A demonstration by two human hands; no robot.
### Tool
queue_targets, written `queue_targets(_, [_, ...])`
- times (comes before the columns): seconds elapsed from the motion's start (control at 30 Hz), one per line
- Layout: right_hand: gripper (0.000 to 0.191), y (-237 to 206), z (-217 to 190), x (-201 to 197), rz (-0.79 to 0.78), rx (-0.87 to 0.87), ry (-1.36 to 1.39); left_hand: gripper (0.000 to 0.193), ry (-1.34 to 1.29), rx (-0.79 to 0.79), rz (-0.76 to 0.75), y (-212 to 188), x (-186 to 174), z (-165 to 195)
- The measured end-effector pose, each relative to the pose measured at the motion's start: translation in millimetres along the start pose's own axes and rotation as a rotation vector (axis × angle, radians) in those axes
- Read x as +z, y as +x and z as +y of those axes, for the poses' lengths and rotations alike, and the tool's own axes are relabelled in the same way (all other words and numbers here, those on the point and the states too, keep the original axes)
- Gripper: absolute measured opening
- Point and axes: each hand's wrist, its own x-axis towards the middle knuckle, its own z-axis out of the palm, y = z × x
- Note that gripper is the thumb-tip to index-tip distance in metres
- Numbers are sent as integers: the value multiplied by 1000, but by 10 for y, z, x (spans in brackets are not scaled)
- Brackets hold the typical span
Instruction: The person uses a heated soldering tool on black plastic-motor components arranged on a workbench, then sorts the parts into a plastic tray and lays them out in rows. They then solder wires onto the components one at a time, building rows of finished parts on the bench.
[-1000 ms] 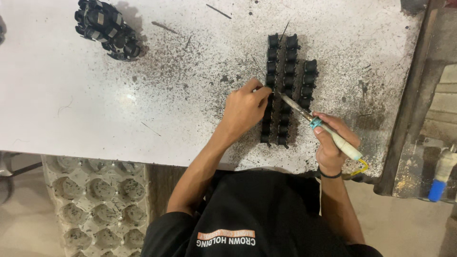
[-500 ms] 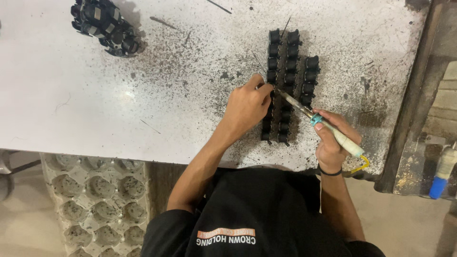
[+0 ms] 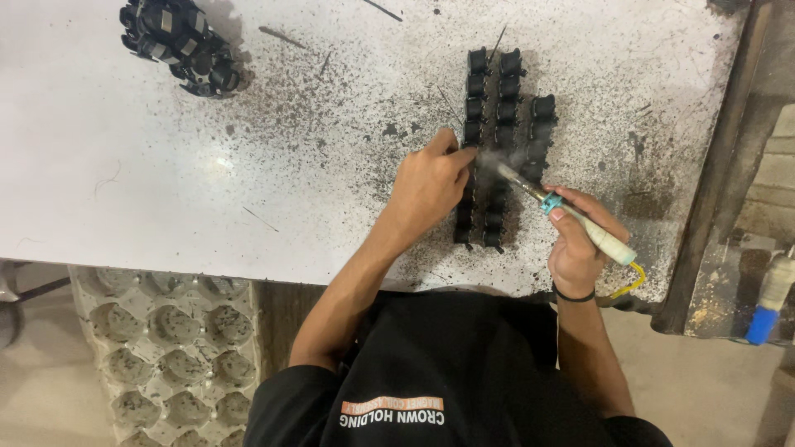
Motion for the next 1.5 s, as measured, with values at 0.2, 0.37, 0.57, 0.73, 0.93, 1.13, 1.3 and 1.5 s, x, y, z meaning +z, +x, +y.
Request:
queue_targets(0.2, [26, 1, 2, 6, 13, 18, 11, 17, -91, 6, 14, 65, -13, -22])
queue_targets(0.37, [27, -7, -18, 20, -3, -15, -52, 11, -46, 19, 31, 66, -12, -32])
queue_targets(0.57, [26, -14, -24, 27, 1, -6, -57, 11, 56, 28, 4, 73, 62, -13])
queue_targets(0.73, [25, -14, -61, 27, -41, -36, -153, 10, 107, 31, -6, 70, 84, 7])
queue_targets(0.93, [24, 6, -70, 29, 5, -10, -85, 9, 75, 37, 24, 49, 80, -7])
queue_targets(1.13, [26, 15, -58, 6, -26, -44, -86, 13, -31, 33, 78, 22, 67, -31])
queue_targets(1.3, [25, 12, -53, 8, -36, -18, -135, 13, -37, 36, 86, 4, 37, -51])
queue_targets(1.5, [22, 45, -61, 40, -31, -67, -94, 12, -25, 70, 148, -4, 79, -56])
